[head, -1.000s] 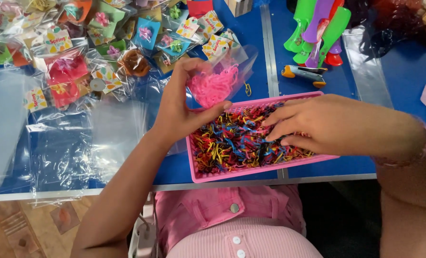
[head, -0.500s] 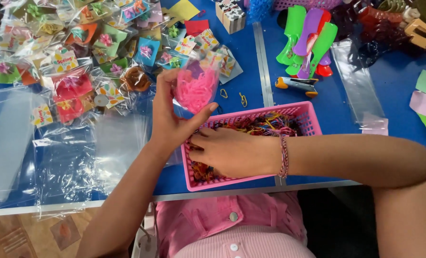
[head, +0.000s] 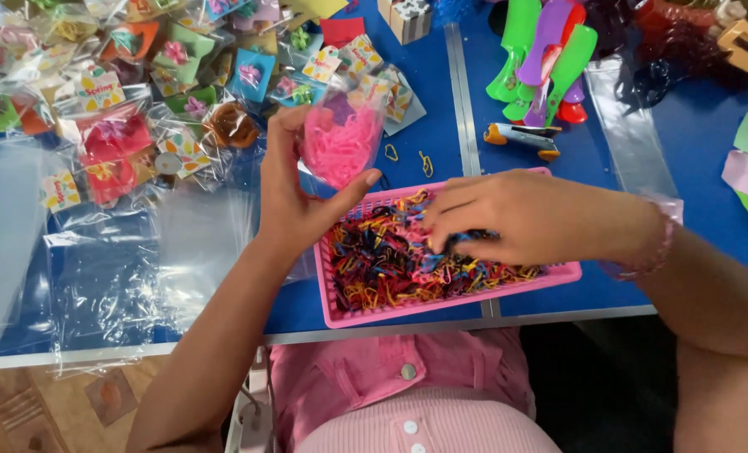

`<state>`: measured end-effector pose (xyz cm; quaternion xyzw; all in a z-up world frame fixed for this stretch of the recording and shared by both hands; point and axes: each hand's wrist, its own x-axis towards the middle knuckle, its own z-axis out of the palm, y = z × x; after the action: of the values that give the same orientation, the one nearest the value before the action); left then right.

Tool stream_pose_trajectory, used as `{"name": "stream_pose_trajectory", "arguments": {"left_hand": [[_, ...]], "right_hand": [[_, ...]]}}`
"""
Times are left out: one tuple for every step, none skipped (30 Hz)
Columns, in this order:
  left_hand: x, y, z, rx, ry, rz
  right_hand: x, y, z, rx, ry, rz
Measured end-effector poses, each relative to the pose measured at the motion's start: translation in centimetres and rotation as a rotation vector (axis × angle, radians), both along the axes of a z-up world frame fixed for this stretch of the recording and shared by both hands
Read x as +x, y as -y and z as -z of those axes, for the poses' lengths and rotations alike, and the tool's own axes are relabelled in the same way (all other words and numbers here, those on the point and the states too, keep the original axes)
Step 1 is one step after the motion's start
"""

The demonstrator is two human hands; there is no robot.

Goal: The person is packaging small pink hair ties and colorful hair clips into a small plastic bag at a table.

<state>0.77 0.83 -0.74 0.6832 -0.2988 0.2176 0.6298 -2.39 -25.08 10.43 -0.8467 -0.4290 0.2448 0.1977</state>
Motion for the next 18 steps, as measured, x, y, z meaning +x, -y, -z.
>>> {"name": "stream_pose_trajectory", "arguments": {"left_hand": [[-0.2,0.0,-0.1,0.001,-0.01,0.0],[-0.4,0.0,-0.1,0.088,0.0,-0.056],[-0.5,0.0,-0.2,0.176,0.01,-0.11],[-0.6,0.0,-0.2,0.178,0.0,-0.107],[-0.6,0.1,-0.2,0.173,-0.005,-0.088],[-0.6,0.1,-0.3,0.169,-0.009,-0.069],[-0.6,0.1,-0.3,0.17,-0.013,-0.068],[-0.6,0.1,-0.3,0.176,-0.017,-0.054],[-0.6,0.1,-0.3,0.182,-0.02,-0.041],[-0.6,0.1,-0.4,0.182,-0.022,-0.041],[-0.7,0.1,-0.5,0.181,-0.024,-0.051],[-0.7,0.1,-0.5,0.18,-0.026,-0.062],[-0.7,0.1,-0.5,0.18,-0.028,-0.061],[-0.7,0.0,-0.5,0.183,-0.024,-0.062],[-0.7,0.0,-0.5,0.185,-0.02,-0.063],[-0.7,0.0,-0.5,0.184,-0.02,-0.063],[-0.8,0.0,-0.6,0.184,-0.024,-0.063],[-0.9,0.0,-0.6,0.184,-0.027,-0.063]], "right_hand": [[0.1,1.3,0.6,0.001,-0.01,0.0],[0.2,2.5,1.2,0.015,0.02,-0.024],[0.3,3.9,1.8,0.028,0.051,-0.046],[0.1,4.8,2.4,0.03,0.041,-0.044],[0.0,5.8,2.9,-0.084,0.024,0.027],[-0.1,6.8,3.4,-0.198,0.008,0.098],[-0.1,7.0,3.6,-0.198,0.004,0.098],[-0.1,7.2,3.8,-0.2,-0.02,0.099],[0.0,7.4,3.9,-0.203,-0.041,0.099],[0.1,7.6,3.7,-0.202,-0.043,0.099],[0.2,7.8,3.6,-0.135,-0.01,0.082],[0.3,8.1,3.4,-0.067,0.023,0.065],[0.3,8.1,2.8,-0.068,0.021,0.065],[0.3,8.1,2.2,-0.072,0.026,0.093],[0.3,8.2,1.6,-0.076,0.032,0.12],[0.4,8.1,1.2,-0.077,0.031,0.121],[0.4,8.0,0.8,-0.115,0.093,0.141],[0.5,7.9,0.4,-0.154,0.155,0.16]]}}
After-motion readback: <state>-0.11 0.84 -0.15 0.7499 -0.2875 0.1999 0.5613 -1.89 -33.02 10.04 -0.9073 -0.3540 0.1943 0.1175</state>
